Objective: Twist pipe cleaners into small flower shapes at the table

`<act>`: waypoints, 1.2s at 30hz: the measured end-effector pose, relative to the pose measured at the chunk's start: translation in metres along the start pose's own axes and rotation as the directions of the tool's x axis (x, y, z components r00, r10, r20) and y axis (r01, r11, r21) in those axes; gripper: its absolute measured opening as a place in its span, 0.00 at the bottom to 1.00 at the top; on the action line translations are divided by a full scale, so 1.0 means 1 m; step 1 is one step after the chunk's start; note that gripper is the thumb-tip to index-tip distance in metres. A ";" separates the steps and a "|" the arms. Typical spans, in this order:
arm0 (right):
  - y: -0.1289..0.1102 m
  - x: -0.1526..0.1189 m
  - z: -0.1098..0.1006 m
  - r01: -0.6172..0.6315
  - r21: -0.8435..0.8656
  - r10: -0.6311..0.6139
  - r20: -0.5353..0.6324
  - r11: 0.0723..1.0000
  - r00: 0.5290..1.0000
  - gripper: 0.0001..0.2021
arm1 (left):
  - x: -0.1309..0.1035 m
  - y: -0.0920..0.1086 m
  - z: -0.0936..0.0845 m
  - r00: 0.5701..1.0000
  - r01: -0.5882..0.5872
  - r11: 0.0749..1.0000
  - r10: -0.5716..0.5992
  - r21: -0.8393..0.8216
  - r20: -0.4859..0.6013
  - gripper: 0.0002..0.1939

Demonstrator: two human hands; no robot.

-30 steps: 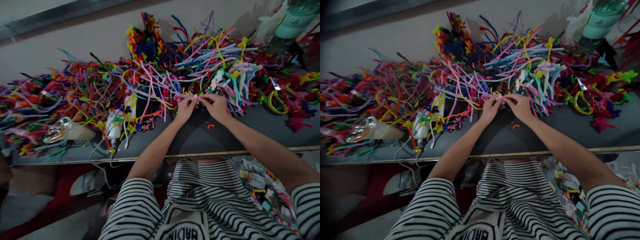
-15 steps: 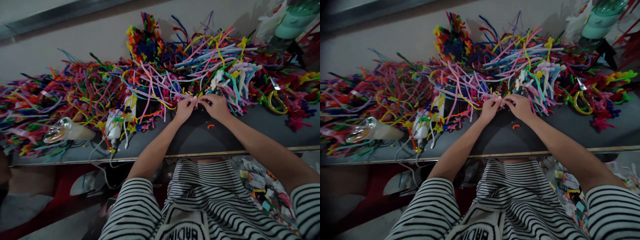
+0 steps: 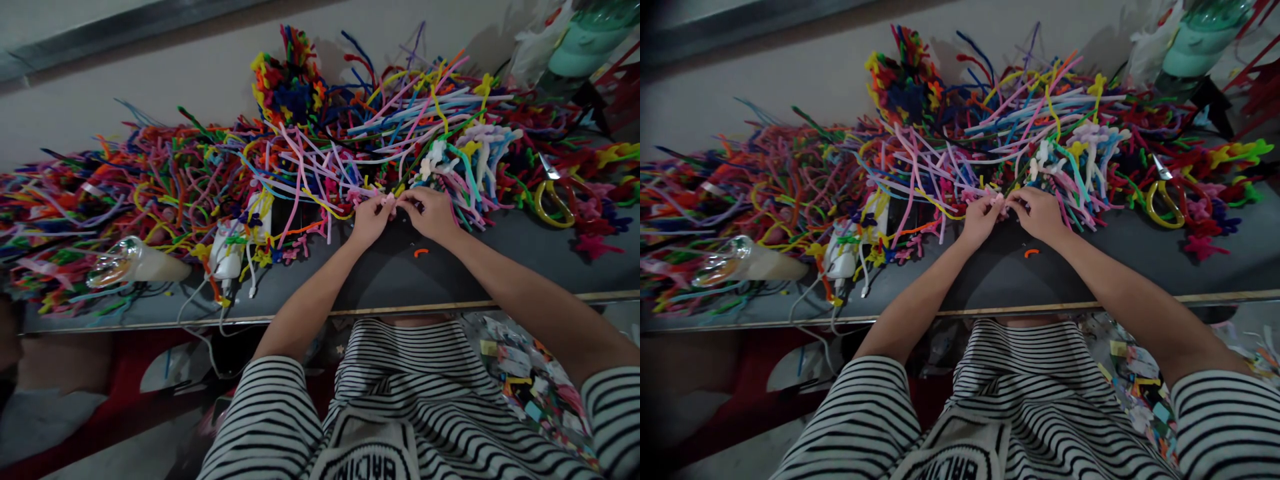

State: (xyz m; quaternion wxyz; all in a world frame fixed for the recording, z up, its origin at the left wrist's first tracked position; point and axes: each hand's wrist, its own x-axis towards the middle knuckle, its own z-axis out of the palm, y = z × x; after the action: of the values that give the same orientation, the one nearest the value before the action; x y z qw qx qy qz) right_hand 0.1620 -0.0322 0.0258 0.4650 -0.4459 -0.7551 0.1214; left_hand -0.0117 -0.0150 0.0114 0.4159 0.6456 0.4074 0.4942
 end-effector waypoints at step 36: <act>0.002 0.005 -0.001 -0.033 0.132 0.043 -0.072 0.991 0.996 0.13 | 0.002 0.005 -0.004 0.999 -0.025 0.990 0.022 -0.140 -0.025 0.24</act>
State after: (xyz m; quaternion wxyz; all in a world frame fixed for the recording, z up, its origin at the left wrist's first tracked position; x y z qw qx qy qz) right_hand 0.1627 -0.0277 0.0280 0.5189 -0.4328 -0.7190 0.1627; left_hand -0.0149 -0.0145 0.0170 0.4496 0.6138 0.3689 0.5339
